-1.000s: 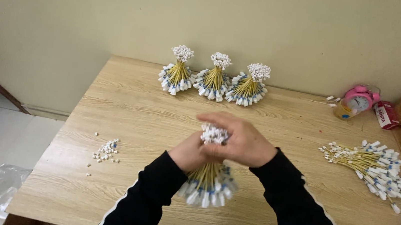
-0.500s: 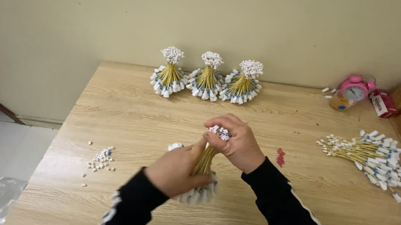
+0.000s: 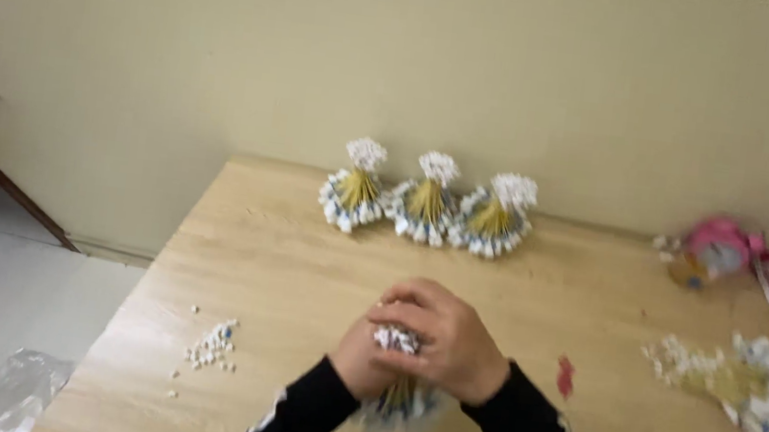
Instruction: Assembling small white connectors onto yellow wires and organizing them into bundles on a wooden table.
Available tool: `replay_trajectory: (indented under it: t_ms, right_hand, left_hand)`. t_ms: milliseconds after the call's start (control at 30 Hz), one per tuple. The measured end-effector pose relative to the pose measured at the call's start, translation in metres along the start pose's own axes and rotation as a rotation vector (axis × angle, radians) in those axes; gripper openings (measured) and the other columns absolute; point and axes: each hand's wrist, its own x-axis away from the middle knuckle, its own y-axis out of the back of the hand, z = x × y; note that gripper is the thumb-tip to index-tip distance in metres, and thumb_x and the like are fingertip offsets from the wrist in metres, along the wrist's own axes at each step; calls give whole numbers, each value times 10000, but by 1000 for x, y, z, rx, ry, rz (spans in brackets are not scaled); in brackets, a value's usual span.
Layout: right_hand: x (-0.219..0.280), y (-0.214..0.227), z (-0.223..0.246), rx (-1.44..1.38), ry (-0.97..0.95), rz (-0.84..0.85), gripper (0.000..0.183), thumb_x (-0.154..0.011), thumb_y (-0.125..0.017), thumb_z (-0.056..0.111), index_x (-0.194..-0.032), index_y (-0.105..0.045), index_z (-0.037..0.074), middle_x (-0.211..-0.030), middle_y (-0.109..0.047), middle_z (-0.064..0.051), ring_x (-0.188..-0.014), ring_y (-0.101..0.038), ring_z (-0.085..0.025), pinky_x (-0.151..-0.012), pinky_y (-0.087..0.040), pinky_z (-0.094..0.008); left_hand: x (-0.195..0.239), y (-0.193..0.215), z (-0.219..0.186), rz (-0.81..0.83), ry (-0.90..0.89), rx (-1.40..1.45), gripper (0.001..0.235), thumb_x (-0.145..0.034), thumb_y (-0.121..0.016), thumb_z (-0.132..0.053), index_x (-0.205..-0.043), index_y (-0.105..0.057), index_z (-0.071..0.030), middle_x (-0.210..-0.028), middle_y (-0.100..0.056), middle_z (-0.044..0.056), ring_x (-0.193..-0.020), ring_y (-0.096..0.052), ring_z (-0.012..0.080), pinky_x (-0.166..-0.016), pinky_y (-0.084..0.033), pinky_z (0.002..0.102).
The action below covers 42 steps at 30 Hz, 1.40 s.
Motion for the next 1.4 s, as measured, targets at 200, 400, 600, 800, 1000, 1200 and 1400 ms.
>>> replay_trajectory:
  t_ms: [200,400,600,800,1000,1200,1400]
  right_hand:
    - [11,5,-44,-114,-330,-6,745,-769,-618,575,-1352,-505,124,-1464,-396,-96,-1379,-357,-253,-1114,-293,-454]
    - [166,-133,-208,180,-679,141,802,-833,-617,556,-1466,-337,151,-1523,-341,-94,-1411,-293,-269,-1138,-234,-417]
    - [201,-183,-224,702,-343,-27,569,-747,-593,617,-1221,-611,301,-1422,-505,21,-1322,-454,-282,-1053,-356,-464]
    - [203,-193,-234,763,-270,-196,469,-762,-549,655,-1062,-685,321,-1267,-628,20,-1205,-578,-288,-957,-459,-453]
    - [200,-177,-222,675,-290,-100,481,-698,-676,512,-1122,-682,286,-1329,-586,-1,-1233,-537,-309,-978,-426,-454]
    - [176,-159,-193,560,-370,-58,417,-818,-614,481,-1155,-659,240,-1388,-543,1,-1325,-451,-276,-1070,-335,-451]
    - [148,-140,-164,498,-454,105,395,-858,-560,439,-1137,-652,175,-1335,-573,-73,-1283,-458,-338,-1081,-298,-468]
  left_hand:
    - [-41,32,16,-244,225,285,359,-738,-764,-303,-1073,-712,-183,-1088,-740,1,-976,-652,109,-897,-512,293]
    - [-131,134,75,-549,239,76,376,-822,-702,-261,-1164,-654,-115,-1122,-707,83,-1041,-669,196,-892,-540,335]
    - [-211,190,129,-795,291,-154,429,-716,-775,-472,-908,-704,-95,-838,-706,111,-774,-652,204,-651,-474,408]
    - [-233,171,151,-778,266,247,441,-730,-810,-234,-1108,-648,-76,-1014,-716,85,-936,-655,185,-760,-550,335]
    - [-230,150,219,-686,462,172,572,-677,-820,-240,-1138,-518,-84,-1068,-653,104,-939,-621,209,-791,-528,337]
    - [-155,112,102,-505,567,103,681,-909,-567,-118,-1503,-234,-112,-1530,-342,75,-1372,-358,285,-1125,-360,435]
    - [-102,-14,171,-476,9,-197,734,-820,-635,-187,-1449,-312,9,-1465,-392,245,-1349,-383,368,-1116,-284,422]
